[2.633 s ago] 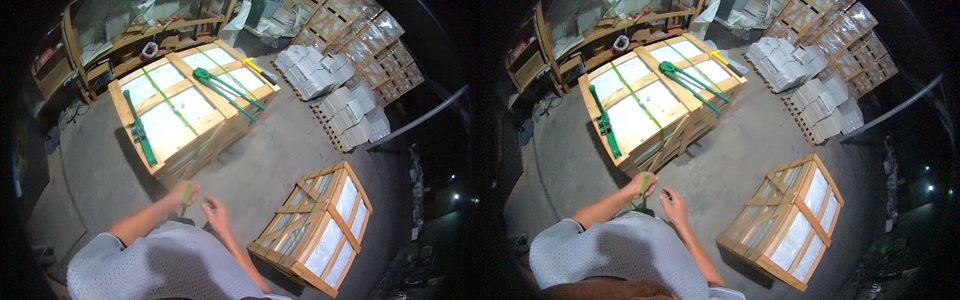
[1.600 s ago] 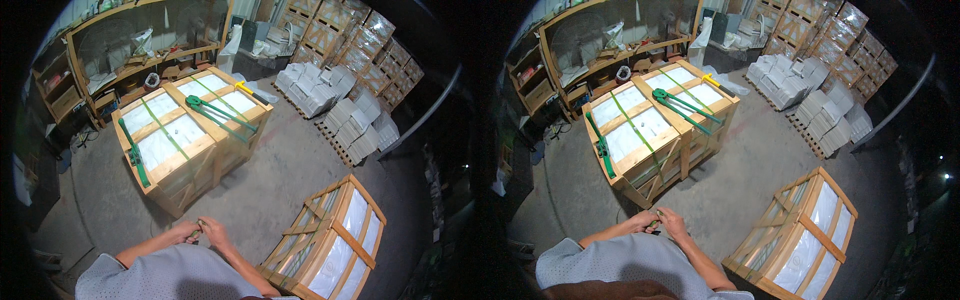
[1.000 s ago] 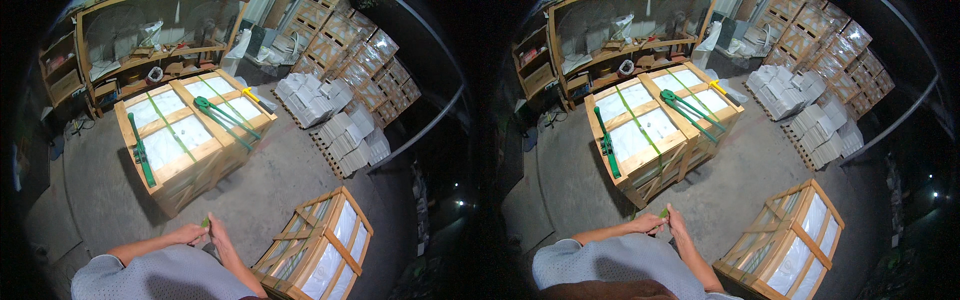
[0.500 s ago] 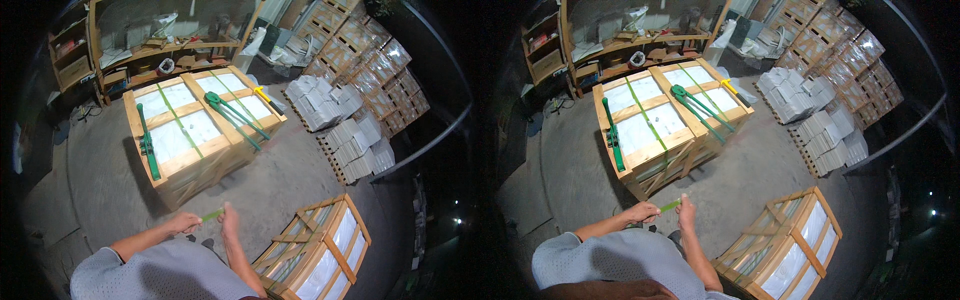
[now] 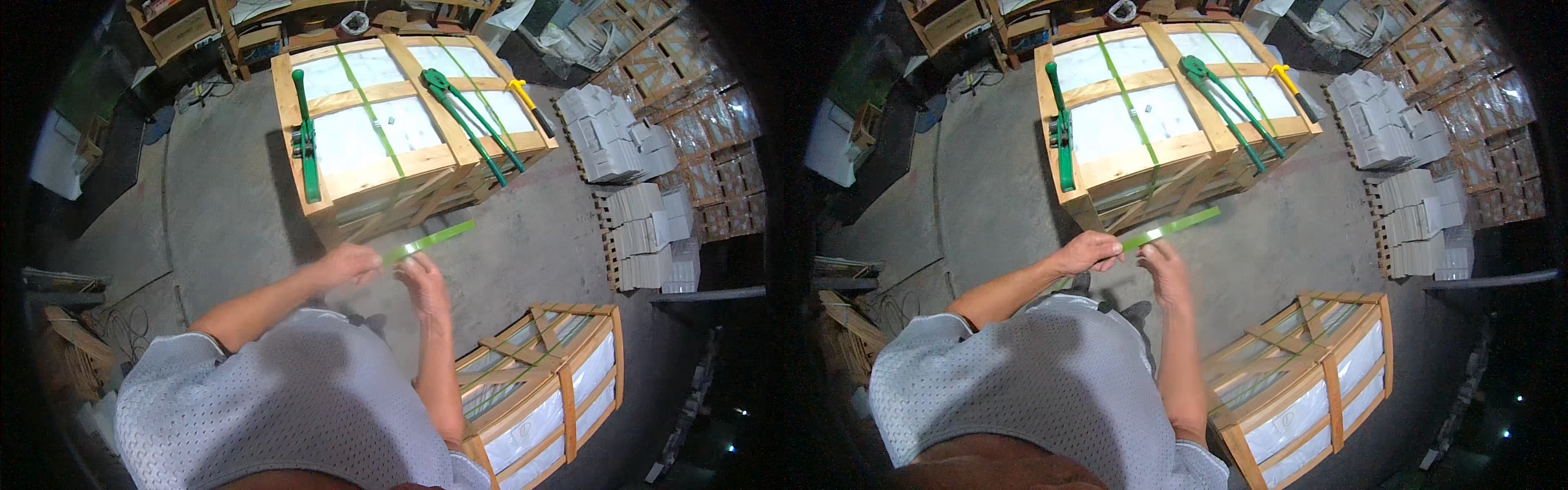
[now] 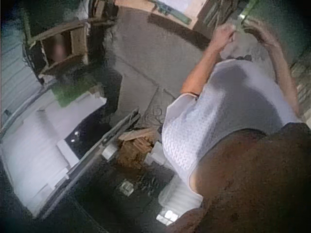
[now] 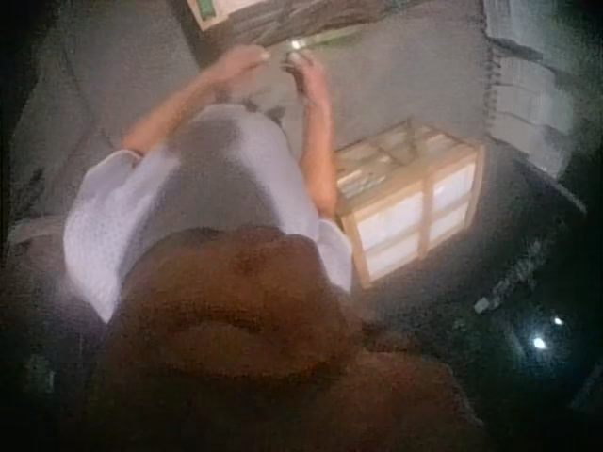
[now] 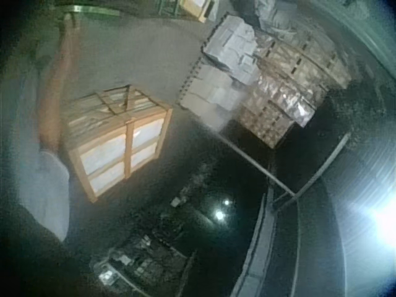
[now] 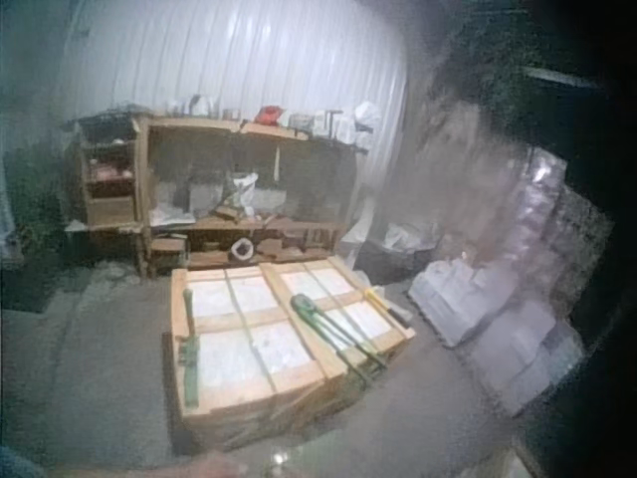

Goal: The person wraps green plastic strapping around a wooden crate, threads it through a hand tensioner, and cranks the handle to tighten the strap. They then use a strapping tool to secure the strap and repeat the process on another side of the crate.

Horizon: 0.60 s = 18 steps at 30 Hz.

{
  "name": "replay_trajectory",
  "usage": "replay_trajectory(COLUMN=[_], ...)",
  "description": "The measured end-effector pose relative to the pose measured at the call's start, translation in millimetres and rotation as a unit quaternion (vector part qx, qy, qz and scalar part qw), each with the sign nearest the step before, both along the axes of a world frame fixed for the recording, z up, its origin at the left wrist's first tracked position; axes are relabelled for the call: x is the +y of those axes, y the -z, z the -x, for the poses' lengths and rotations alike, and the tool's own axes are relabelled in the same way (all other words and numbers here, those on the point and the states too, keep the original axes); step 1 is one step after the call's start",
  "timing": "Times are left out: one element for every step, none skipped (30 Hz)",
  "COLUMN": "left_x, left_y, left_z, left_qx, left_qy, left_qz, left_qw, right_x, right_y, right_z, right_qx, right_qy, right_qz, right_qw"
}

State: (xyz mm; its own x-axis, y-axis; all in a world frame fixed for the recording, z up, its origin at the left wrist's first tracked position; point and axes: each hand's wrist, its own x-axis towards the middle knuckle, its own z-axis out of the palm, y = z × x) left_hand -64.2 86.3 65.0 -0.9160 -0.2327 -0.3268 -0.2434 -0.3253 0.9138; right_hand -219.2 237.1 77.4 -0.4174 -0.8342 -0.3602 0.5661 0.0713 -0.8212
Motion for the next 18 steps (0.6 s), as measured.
replay_trajectory(left_x=[-1,-1,-1,0,1,3,4,5,7,8,10,12,14,16,18,20,22,22], left_y=[-4,-7,-9,-10,-9,-7,-3,1,6,11,16,21,24,27,29,30,30,30], left_z=[1,1,2,1,0,-1,-2,-2,-2,-3,-3,-3,-3,-3,-3,-3,-3,-4], left_qx=[-0.004,-0.003,-0.003,-0.012,-0.018,-0.01,-0.014,-0.014,-0.029,-0.04,-0.036,-0.035,-0.02,-0.047,-0.074,-0.063,-0.054,-0.068], left_qy=[0.007,0.007,0.007,0.009,0.01,0.004,0.001,-0.004,-0.008,-0.014,-0.019,-0.012,-0.003,-0.002,0.0,0.002,0.004,0.005], left_qz=[0.004,0.005,0.005,0.004,-0.002,0.01,0.02,0.036,0.025,0.022,0.014,0.078,0.136,0.123,0.11,0.125,0.141,0.13], left_qw=[1.0,1.0,1.0,1.0,1.0,1.0,1.0,0.999,0.999,0.999,0.999,0.996,0.99,0.991,0.991,0.99,0.989,0.989], right_x=[-6,-11,-15,-19,-22,-24,-24,-24,-23,-22,-20,-19,-17,-17,-17,-17,-17,-16], right_y=[0,0,-1,-2,-3,-4,-4,-4,-1,2,7,13,20,28,36,44,52,58], right_z=[-7,-14,-19,-22,-23,-23,-22,-20,-19,-17,-17,-17,-18,-19,-20,-20,-20,-18], right_qx=[-0.004,-0.006,-0.011,0.001,0.011,0.025,0.063,0.106,0.15,0.197,0.288,0.379,0.466,0.501,0.537,0.571,0.475,0.371], right_qy=[0.015,0.026,0.026,0.044,0.053,0.073,0.066,0.057,0.048,0.032,0.014,-0.011,-0.033,-0.036,-0.039,-0.043,-0.015,0.012], right_qz=[0.004,0.005,0.015,-0.003,-0.012,-0.022,-0.039,-0.051,-0.062,-0.062,-0.111,-0.147,-0.182,-0.178,-0.173,-0.177,-0.166,-0.162], right_qw=[1.0,1.0,0.999,0.999,0.998,0.997,0.995,0.991,0.986,0.978,0.951,0.913,0.865,0.846,0.825,0.801,0.864,0.914])
